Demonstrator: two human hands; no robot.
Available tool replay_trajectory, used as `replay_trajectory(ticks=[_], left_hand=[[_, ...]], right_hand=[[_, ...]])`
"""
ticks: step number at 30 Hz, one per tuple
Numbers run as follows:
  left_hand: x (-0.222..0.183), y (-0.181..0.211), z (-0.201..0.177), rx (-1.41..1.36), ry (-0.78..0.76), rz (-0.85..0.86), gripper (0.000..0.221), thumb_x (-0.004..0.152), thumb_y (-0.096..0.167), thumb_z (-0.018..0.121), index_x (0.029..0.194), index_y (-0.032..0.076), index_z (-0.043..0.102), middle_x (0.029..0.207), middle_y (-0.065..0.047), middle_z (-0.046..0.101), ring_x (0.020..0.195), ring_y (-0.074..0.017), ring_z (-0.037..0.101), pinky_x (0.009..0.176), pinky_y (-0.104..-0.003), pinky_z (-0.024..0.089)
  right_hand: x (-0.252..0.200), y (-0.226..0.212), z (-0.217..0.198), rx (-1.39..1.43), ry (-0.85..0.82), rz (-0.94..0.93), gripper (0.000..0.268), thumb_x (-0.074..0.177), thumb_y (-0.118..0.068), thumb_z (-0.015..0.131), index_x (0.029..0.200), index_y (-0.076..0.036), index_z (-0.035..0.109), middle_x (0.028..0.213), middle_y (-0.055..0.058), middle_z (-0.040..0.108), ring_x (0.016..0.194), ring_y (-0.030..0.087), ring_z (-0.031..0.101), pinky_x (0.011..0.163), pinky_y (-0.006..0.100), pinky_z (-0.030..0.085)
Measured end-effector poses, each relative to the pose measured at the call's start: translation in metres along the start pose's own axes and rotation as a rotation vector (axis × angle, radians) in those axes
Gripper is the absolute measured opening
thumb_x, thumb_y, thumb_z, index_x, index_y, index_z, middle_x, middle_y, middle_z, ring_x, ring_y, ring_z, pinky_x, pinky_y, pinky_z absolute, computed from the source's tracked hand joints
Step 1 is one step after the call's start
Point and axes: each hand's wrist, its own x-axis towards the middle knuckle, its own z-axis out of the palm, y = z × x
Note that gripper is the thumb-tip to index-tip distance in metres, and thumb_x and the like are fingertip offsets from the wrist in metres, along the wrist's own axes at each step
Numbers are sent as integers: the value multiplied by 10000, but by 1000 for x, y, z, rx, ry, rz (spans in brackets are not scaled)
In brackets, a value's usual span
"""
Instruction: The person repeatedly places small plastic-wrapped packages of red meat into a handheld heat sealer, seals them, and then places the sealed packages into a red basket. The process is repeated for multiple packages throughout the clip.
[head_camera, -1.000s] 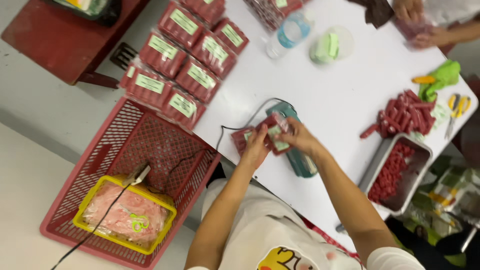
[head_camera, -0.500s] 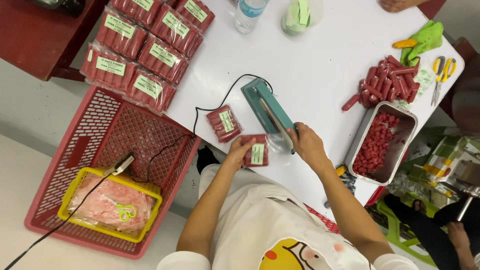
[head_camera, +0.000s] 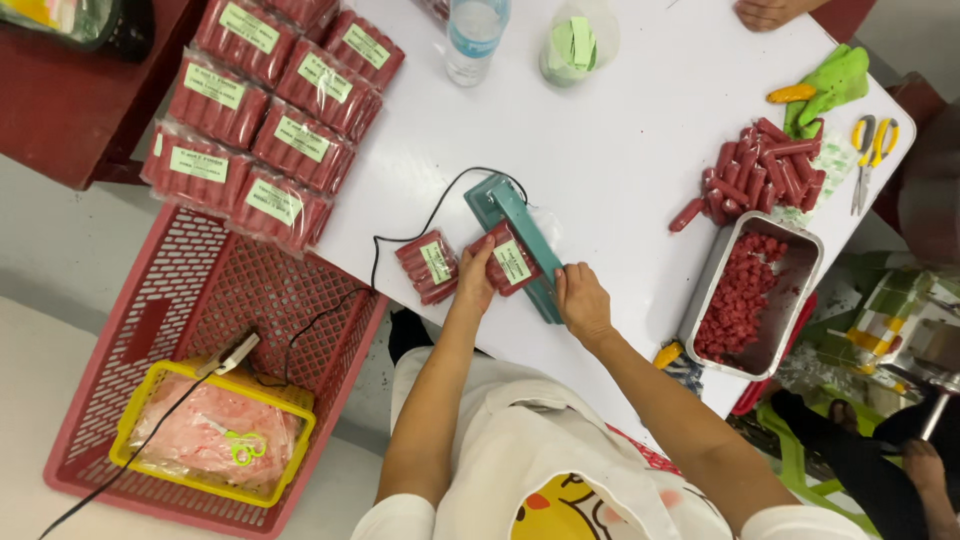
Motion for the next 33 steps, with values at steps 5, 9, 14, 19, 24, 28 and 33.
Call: replay_trajectory(ticks=[5, 9, 14, 19, 24, 28, 33], left_hand=[[12, -2, -11, 85, 0, -70, 610, 831, 435, 857, 1242, 180, 484, 1147, -109, 589, 1061, -317, 644, 825, -534, 562], [-1, -3, -8, 82, 17, -123, 652, 820, 446, 851, 1271, 196, 452, 1120, -100, 616, 1007, -312, 665, 780, -487, 575], [14, -38, -6, 73, 48, -51, 618, 835, 317, 864, 1286, 165, 470, 1114, -99, 627, 992, -275, 666, 774, -454, 579], [-6, -15, -21, 28, -34, -86, 478, 911, 267, 782, 1288, 212, 493, 1147, -75, 588, 1022, -285, 646, 814, -436, 551], [-108, 52, -34, 122, -314, -76, 438, 925, 192, 722, 1317, 156, 530, 1191, -50, 614, 1069, -236, 634, 886, -410, 544], [-123, 45, -35, 64, -359, -76, 486, 875, 208, 763, 1315, 201, 555, 1193, -7, 644, 1011, -201, 668, 850, -392, 568], [-51, 8, -88, -127, 11, 119, 418, 957, 225, 701, 1347, 175, 560, 1227, -112, 657, 1099, -300, 681, 900, -480, 586]], right_hand=[[1, 4, 6, -11, 0, 2, 347, 1136, -391, 290, 997, -178, 525, 840, 1, 467, 826, 178, 612, 736, 276, 536], [1, 5, 7, -1, 12, 8, 356, 1141, -382, 280, 993, -177, 531, 827, -6, 467, 802, 167, 609, 722, 268, 533], [0, 7, 8, 25, 56, 25, 348, 1136, -380, 321, 975, -171, 548, 822, 7, 481, 806, 187, 617, 707, 287, 533], [2, 4, -8, 114, 38, 97, 341, 1134, -361, 366, 1027, -133, 596, 868, 63, 555, 854, 251, 651, 715, 357, 548], [5, -27, -84, -157, 122, -81, 320, 1083, -406, 479, 1157, -152, 660, 990, 58, 588, 965, 264, 634, 746, 405, 533], [16, -85, -74, 329, 4, -138, 479, 1010, -481, 604, 1278, -84, 619, 1051, 192, 625, 1036, 406, 642, 847, 486, 541], [39, -135, -26, 1053, -503, 335, 584, 868, -361, 818, 1363, -114, 629, 1052, 157, 738, 996, 266, 698, 869, 381, 564]])
